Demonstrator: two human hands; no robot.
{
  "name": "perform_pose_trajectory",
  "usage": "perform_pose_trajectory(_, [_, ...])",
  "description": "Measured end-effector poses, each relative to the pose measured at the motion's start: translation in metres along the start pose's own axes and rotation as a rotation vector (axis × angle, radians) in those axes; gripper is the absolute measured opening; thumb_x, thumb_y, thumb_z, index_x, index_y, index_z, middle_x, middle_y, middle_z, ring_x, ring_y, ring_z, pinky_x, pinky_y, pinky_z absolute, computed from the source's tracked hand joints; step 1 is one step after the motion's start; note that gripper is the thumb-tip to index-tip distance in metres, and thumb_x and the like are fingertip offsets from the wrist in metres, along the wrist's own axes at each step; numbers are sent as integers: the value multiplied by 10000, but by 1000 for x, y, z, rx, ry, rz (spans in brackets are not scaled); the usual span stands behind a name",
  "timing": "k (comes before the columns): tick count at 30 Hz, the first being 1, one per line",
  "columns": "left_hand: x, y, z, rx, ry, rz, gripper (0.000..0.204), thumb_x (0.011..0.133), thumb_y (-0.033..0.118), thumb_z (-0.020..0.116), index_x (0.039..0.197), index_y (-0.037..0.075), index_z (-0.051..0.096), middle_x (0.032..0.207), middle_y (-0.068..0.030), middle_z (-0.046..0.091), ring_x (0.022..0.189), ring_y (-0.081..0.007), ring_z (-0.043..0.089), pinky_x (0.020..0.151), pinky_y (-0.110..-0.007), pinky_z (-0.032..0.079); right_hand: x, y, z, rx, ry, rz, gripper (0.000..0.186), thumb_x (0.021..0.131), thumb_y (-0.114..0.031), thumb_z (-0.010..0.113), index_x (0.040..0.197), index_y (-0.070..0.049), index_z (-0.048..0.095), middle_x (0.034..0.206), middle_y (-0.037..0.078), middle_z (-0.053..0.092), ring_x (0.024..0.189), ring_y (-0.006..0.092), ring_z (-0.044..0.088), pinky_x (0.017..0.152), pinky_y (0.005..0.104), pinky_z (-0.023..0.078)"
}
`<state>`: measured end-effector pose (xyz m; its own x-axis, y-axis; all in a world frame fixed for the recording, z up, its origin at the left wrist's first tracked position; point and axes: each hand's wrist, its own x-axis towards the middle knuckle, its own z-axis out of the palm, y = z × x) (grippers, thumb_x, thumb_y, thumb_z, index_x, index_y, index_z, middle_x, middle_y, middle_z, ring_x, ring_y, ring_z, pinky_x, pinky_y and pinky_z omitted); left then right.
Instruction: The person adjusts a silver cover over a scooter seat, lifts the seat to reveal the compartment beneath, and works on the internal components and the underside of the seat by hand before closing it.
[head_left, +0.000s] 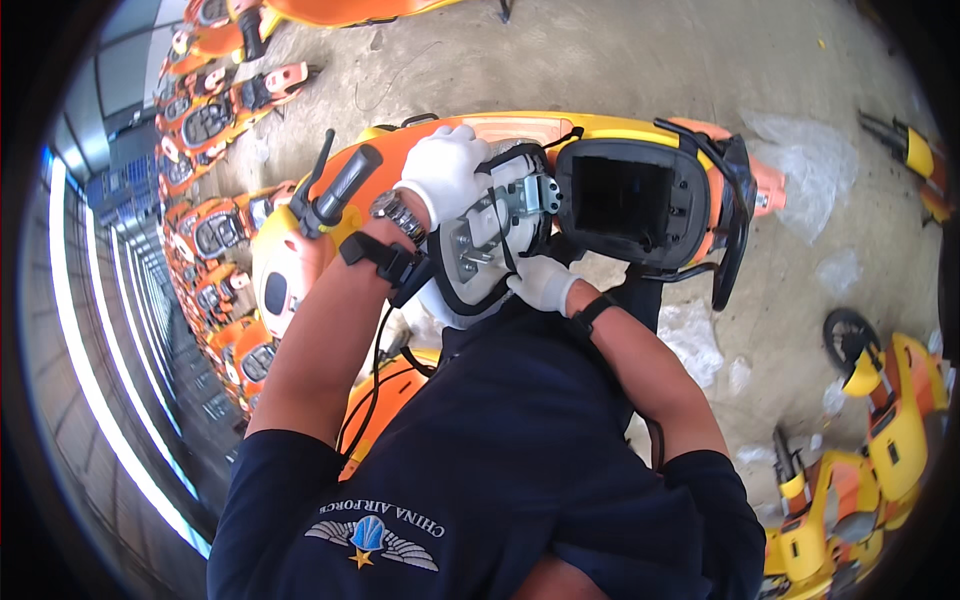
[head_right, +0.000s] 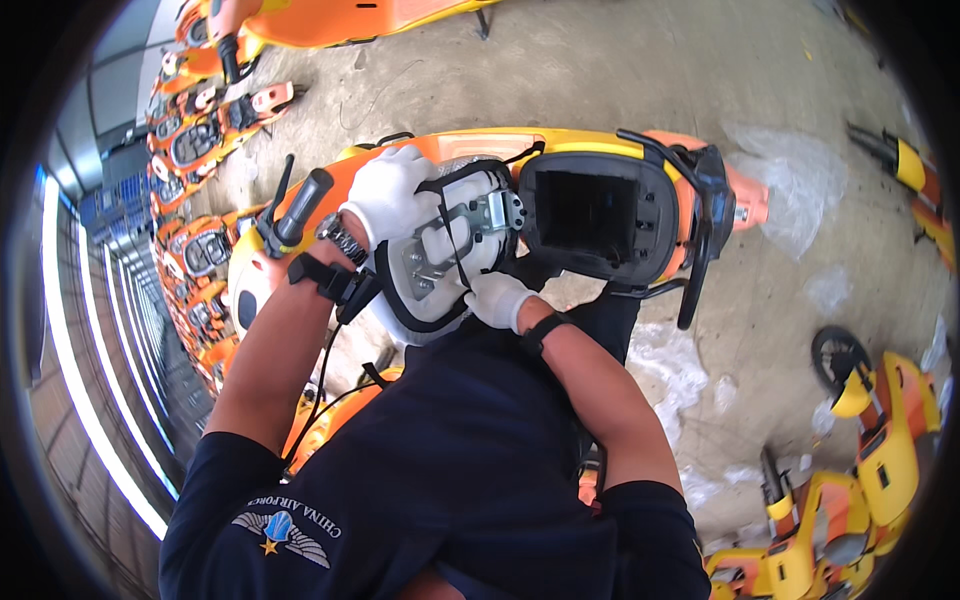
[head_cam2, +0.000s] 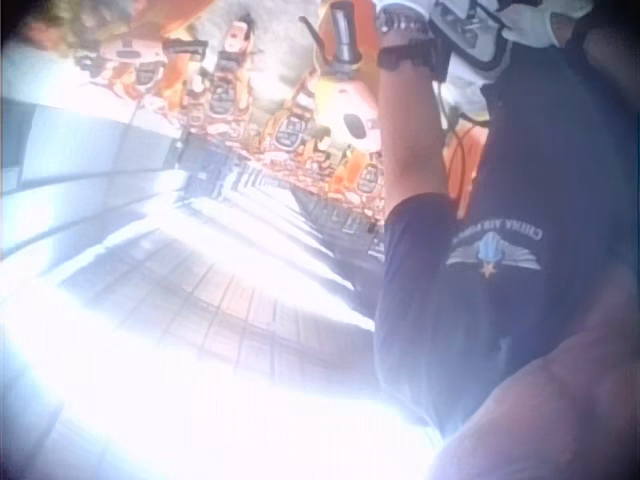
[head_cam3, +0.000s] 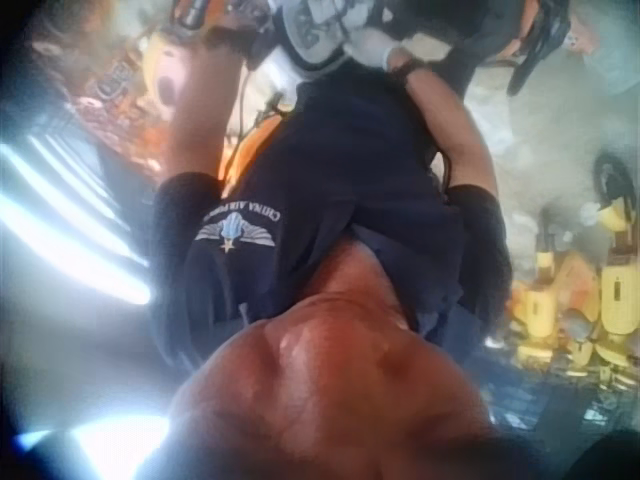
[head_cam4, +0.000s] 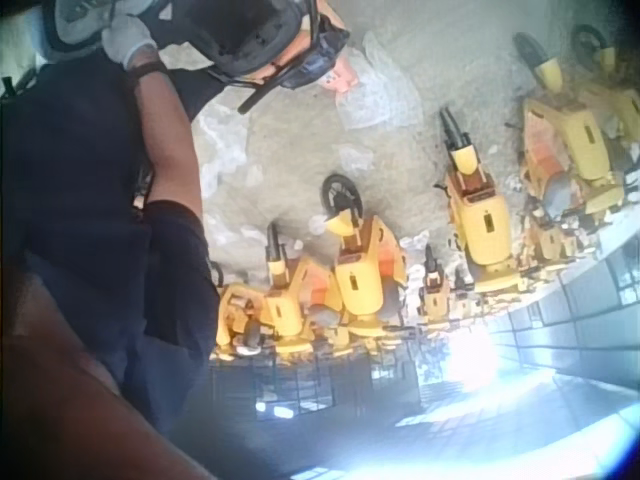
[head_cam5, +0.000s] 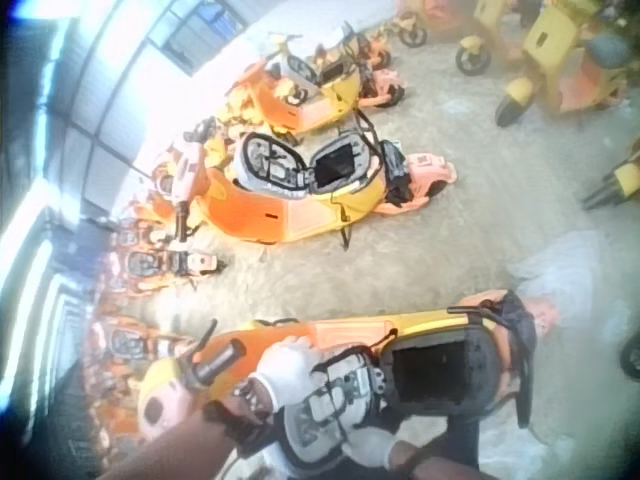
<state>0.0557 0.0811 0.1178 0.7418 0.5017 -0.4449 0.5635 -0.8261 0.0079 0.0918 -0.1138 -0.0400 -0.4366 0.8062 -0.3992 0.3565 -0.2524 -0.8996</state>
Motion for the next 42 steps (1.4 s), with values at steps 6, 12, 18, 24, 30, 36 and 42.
perform_pose_trajectory(6, [-106, 40, 7, -216, 615, -360, 602, 757, 240, 740, 1267, 4, 525, 1291, -229, 530, 1172, -381, 528, 994, -414, 427, 30, 21, 8, -184, -142, -120, 337, 832, -227, 558, 1034, 23, 659, 976, 260, 660, 953, 398, 633, 855, 434, 498])
perform_pose_trajectory(12, [-173, 87, 147, -927, 828, -676, 877, 812, 265, 734, 1468, -20, 227, 1494, -247, 291, 1373, -367, 336, 1122, -408, 288, 41, 33, 14, -276, -179, 27, 411, 832, -179, 599, 1221, -46, 587, 1189, 192, 617, 1127, 334, 571, 964, 387, 448])
perform_pose_trajectory(18, [-173, 83, 154, -947, 866, -717, 960, 813, 468, 701, 1480, -7, 200, 1505, -231, 273, 1405, -337, 275, 1139, -409, 242, 29, 19, -9, -354, -210, -59, 335, 802, -164, 597, 1114, -47, 633, 1057, 172, 670, 1023, 322, 623, 876, 401, 488])
perform_pose_trajectory(24, [-168, 76, 170, -1140, 965, -579, 1010, 757, 518, 727, 1471, -4, 237, 1504, -227, 273, 1415, -335, 248, 1151, -416, 210, -19, -4, -14, -251, -362, -1, 215, 806, -231, 623, 828, -17, 631, 777, 147, 642, 775, 302, 628, 725, 378, 483])
perform_pose_trajectory(30, [-154, 70, 181, -1368, 1121, -626, 925, 719, 490, 725, 1440, 48, 351, 1475, -213, 331, 1384, -373, 298, 1136, -429, 260, -14, -39, -7, -414, -429, 43, 214, 844, -239, 594, 858, -25, 607, 793, 175, 633, 792, 343, 620, 734, 410, 476])
perform_pose_trajectory(36, [-150, 91, 199, -1721, 1033, -744, 682, 860, 369, 609, 1415, 40, 385, 1352, -218, 500, 1260, -319, 490, 1063, -382, 364, -24, -42, -25, -521, -388, 93, 432, 896, -392, 557, 1146, -46, 621, 1057, 235, 656, 1008, 374, 621, 855, 414, 475])
perform_pose_trajectory(42, [-153, 111, 200, -1651, 1188, -689, 588, 829, 301, 647, 1331, 35, 496, 1363, -208, 491, 1287, -357, 448, 1080, -407, 355, -23, -26, -62, -603, -418, 37, 517, 927, -320, 574, 1355, -56, 452, 1358, 180, 491, 1269, 292, 448, 1031, 370, 376])
